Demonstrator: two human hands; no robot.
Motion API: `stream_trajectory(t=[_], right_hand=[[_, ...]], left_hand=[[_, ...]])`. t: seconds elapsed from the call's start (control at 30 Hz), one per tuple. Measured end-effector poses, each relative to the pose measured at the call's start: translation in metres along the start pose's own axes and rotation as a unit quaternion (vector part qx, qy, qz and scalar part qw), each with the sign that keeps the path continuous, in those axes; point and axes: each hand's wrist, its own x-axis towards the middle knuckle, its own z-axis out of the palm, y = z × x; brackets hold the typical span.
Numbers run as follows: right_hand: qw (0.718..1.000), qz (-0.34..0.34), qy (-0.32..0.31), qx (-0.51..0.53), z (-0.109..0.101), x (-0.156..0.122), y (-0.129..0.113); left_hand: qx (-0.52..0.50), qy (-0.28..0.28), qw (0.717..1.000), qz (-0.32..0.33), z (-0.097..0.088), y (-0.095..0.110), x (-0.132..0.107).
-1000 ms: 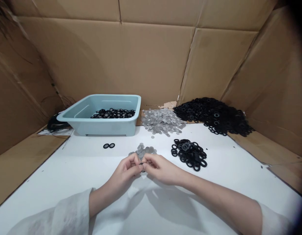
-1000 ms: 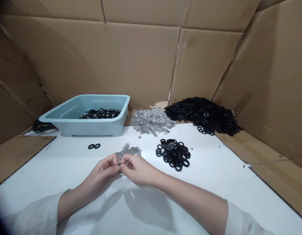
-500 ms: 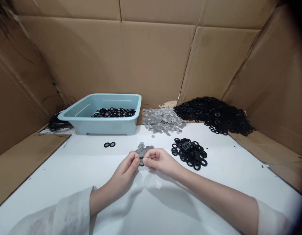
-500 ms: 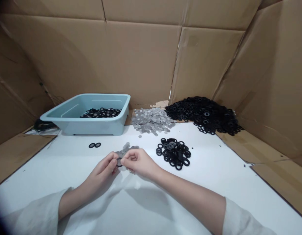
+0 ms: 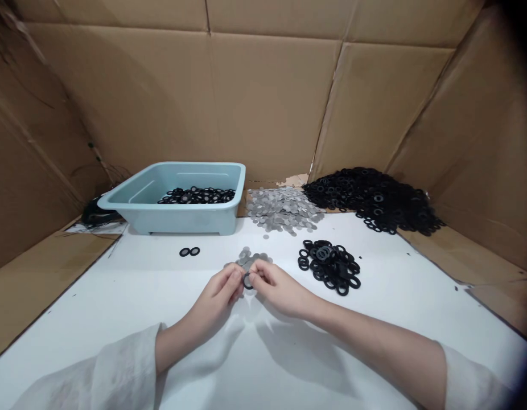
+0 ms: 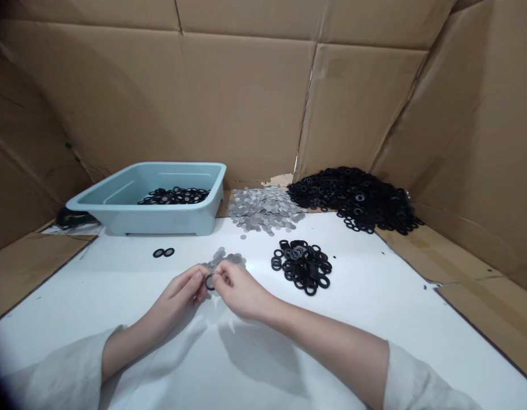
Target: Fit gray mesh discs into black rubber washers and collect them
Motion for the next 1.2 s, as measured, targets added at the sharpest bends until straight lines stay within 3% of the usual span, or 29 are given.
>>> stream_trajectory(t=[0.1, 0.27, 0.4, 0.53, 0.67, 0.83, 0.97, 1.2], right_hand=[[0.999, -0.007, -0.008, -0.039, 0.0, -0.002, -0.003], [0.996, -0.047, -0.006, -0.076, 0.0, -0.007, -0.007], [0.997, -0.042, 0.013, -0.064, 0.0, -0.007, -0.009], [0.998, -0.035, 0.04, 0.018, -0.002, -0.003, -0.006], [0.988, 0.017, -0.015, 0.156, -0.005, 0.0, -0.003], [0.979, 0.07, -0.016, 0.192, -0.004, 0.0, -0.002], [0.986, 0.049, -0.009, 0.157, -0.002, -0.002, -0.002], [1.0, -0.011, 0.009, -0.004, 0.0, -0.005, -0.006]], left_hand=[[-0.027, -0.017, 0.999, -0.005, 0.0, -0.001, 0.0], [0.009, 0.027, 1.0, 0.013, -0.002, 0.002, -0.002], [0.05, 0.028, 0.998, 0.02, -0.003, 0.007, -0.002], [0.087, 0.035, 0.995, 0.033, -0.003, 0.009, -0.004], [0.106, 0.055, 0.992, 0.051, -0.002, 0.008, -0.006], [0.12, 0.049, 0.991, 0.042, 0.0, 0.007, -0.006], [0.124, 0.038, 0.991, 0.034, 0.0, 0.007, -0.004], [0.042, -0.024, 0.999, 0.015, 0.0, 0.003, -0.004]])
